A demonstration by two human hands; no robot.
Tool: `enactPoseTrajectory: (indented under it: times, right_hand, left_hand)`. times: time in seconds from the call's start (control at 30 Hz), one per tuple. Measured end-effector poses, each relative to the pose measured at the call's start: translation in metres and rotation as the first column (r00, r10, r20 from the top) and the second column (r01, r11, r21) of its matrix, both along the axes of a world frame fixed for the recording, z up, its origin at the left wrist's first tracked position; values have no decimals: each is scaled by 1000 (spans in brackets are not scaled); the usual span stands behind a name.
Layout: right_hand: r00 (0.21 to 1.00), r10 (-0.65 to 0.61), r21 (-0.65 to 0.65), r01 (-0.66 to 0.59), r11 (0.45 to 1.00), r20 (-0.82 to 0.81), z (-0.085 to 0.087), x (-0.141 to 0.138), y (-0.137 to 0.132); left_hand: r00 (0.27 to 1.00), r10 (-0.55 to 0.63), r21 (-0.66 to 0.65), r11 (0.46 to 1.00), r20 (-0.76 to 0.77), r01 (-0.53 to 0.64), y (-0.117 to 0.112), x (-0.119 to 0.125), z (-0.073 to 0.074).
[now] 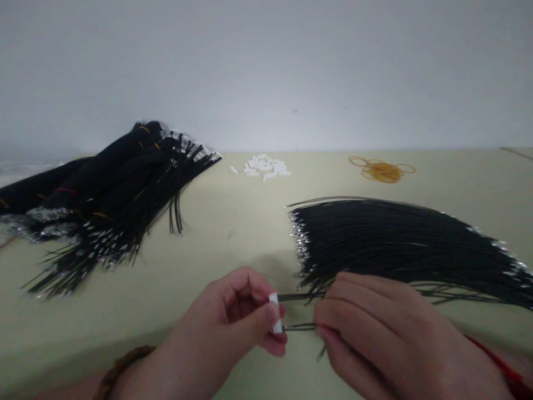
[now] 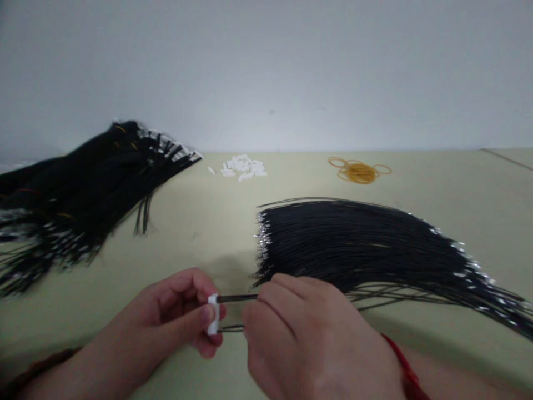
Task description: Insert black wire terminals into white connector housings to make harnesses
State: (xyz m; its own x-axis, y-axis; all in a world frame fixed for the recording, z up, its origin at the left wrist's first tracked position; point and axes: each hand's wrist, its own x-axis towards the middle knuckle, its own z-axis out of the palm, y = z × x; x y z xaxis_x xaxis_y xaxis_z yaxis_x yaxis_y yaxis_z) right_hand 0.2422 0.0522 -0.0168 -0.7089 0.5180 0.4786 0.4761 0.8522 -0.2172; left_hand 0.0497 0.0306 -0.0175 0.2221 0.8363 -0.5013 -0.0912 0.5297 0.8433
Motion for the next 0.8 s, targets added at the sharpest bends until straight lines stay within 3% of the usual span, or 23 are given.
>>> enactPoseTrajectory:
  times: [0.23, 0.8]
  right_hand:
    - [1000, -1, -130, 2, 992, 10, -5, 2, -11]
    - [999, -52, -127, 53, 990, 12, -9, -6, -13]
  left_hand:
    - [999, -15, 6, 1000, 32, 15, -1, 0, -1]
    - [999, -23, 30, 999, 47, 22, -4, -1, -3]
